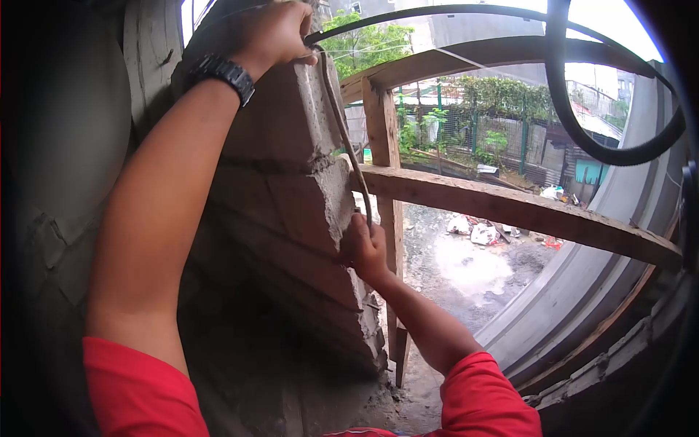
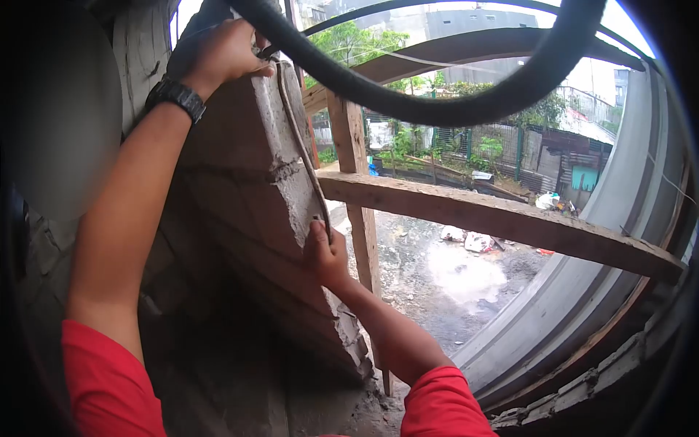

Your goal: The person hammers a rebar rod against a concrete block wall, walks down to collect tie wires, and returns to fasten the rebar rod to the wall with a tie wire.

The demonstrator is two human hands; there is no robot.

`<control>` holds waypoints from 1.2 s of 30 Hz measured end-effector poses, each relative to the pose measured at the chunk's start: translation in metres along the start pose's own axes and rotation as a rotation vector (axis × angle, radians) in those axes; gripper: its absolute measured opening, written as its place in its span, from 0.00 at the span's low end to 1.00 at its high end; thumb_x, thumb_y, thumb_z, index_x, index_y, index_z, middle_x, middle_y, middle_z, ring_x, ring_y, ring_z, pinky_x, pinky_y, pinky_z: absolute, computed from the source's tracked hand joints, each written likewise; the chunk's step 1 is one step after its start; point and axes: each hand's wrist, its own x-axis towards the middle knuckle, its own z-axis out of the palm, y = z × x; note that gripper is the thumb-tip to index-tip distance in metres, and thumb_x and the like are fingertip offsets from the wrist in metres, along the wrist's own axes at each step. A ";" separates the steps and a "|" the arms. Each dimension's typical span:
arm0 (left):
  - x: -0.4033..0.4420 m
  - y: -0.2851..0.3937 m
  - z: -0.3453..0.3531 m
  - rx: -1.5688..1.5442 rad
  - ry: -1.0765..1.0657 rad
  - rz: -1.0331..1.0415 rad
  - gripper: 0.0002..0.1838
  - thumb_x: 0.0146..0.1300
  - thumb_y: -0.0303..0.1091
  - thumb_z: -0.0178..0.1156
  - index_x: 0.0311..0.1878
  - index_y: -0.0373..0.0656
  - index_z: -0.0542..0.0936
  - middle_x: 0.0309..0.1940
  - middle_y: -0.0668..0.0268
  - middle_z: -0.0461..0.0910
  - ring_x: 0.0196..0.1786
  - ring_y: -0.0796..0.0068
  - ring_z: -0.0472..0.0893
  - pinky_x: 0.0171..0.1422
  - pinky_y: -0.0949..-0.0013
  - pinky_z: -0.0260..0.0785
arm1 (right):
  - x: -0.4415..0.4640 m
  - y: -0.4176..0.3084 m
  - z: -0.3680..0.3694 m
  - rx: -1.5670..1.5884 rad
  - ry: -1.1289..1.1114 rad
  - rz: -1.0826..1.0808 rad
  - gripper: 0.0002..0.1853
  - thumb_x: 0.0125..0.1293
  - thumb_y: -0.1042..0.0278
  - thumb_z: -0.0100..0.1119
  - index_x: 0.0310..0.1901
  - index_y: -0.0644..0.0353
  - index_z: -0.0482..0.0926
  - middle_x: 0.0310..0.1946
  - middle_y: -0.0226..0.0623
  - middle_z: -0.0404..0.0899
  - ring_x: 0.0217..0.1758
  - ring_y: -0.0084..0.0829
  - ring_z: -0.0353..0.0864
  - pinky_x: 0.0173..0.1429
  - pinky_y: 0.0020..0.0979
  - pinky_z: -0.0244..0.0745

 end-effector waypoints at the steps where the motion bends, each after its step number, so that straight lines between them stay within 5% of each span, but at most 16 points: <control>1: 0.000 0.001 -0.002 0.003 0.006 0.010 0.32 0.39 0.51 0.85 0.46 0.45 0.85 0.36 0.56 0.88 0.44 0.52 0.88 0.49 0.56 0.78 | 0.001 -0.010 -0.007 -0.018 0.005 0.029 0.21 0.84 0.54 0.46 0.28 0.50 0.62 0.15 0.23 0.59 0.13 0.20 0.61 0.16 0.29 0.55; 8: -0.009 -0.009 0.003 -0.156 0.054 0.011 0.21 0.45 0.43 0.83 0.42 0.48 0.86 0.34 0.60 0.88 0.41 0.54 0.88 0.47 0.56 0.77 | 0.010 -0.034 -0.046 -0.206 -0.033 0.039 0.22 0.83 0.53 0.49 0.29 0.54 0.69 0.16 0.21 0.65 0.17 0.14 0.63 0.21 0.26 0.55; 10: -0.012 -0.006 0.010 -0.228 0.080 0.017 0.18 0.47 0.40 0.81 0.41 0.47 0.87 0.32 0.59 0.88 0.38 0.55 0.88 0.45 0.58 0.77 | 0.012 -0.004 -0.038 -0.686 0.099 -0.179 0.21 0.83 0.53 0.49 0.31 0.58 0.71 0.17 0.24 0.64 0.22 0.16 0.62 0.25 0.29 0.57; 14: -0.012 0.005 -0.005 -0.165 -0.021 -0.025 0.17 0.50 0.39 0.79 0.41 0.45 0.87 0.33 0.57 0.88 0.39 0.53 0.88 0.44 0.58 0.77 | 0.008 -0.004 -0.022 -0.754 0.146 -0.231 0.18 0.82 0.57 0.50 0.36 0.61 0.72 0.20 0.34 0.64 0.27 0.25 0.62 0.32 0.35 0.62; 22: -0.024 0.005 0.008 -0.076 0.183 0.101 0.20 0.49 0.41 0.79 0.44 0.45 0.85 0.38 0.55 0.88 0.45 0.48 0.87 0.51 0.49 0.77 | -0.003 -0.073 -0.031 -0.970 0.112 -0.253 0.17 0.82 0.59 0.51 0.37 0.64 0.73 0.19 0.47 0.67 0.21 0.38 0.65 0.30 0.41 0.65; 25: -0.018 0.001 0.013 -0.067 0.200 0.156 0.18 0.50 0.40 0.77 0.41 0.44 0.84 0.37 0.56 0.87 0.44 0.47 0.86 0.50 0.48 0.77 | -0.012 -0.119 -0.015 -1.158 0.119 -0.216 0.16 0.80 0.61 0.54 0.36 0.65 0.74 0.20 0.53 0.73 0.21 0.53 0.73 0.30 0.44 0.68; 29: -0.008 -0.007 0.023 -0.046 0.327 0.293 0.17 0.49 0.39 0.77 0.40 0.43 0.83 0.37 0.56 0.85 0.45 0.48 0.85 0.50 0.48 0.76 | -0.011 -0.152 -0.019 -1.246 0.124 -0.186 0.16 0.80 0.62 0.55 0.36 0.65 0.74 0.20 0.55 0.73 0.21 0.55 0.68 0.29 0.44 0.67; 32: -0.003 -0.006 0.012 -0.033 0.235 0.315 0.18 0.49 0.40 0.77 0.40 0.44 0.83 0.38 0.56 0.85 0.46 0.48 0.85 0.50 0.48 0.76 | -0.011 -0.179 -0.017 -1.325 0.120 -0.106 0.18 0.80 0.58 0.55 0.37 0.65 0.75 0.19 0.56 0.72 0.22 0.55 0.62 0.29 0.44 0.67; 36: -0.005 -0.005 0.010 -0.021 0.156 0.315 0.18 0.50 0.42 0.76 0.40 0.43 0.83 0.38 0.55 0.85 0.47 0.49 0.85 0.52 0.49 0.77 | -0.008 -0.217 -0.019 -1.421 0.084 -0.105 0.20 0.81 0.55 0.54 0.35 0.64 0.77 0.18 0.50 0.75 0.20 0.40 0.73 0.29 0.45 0.68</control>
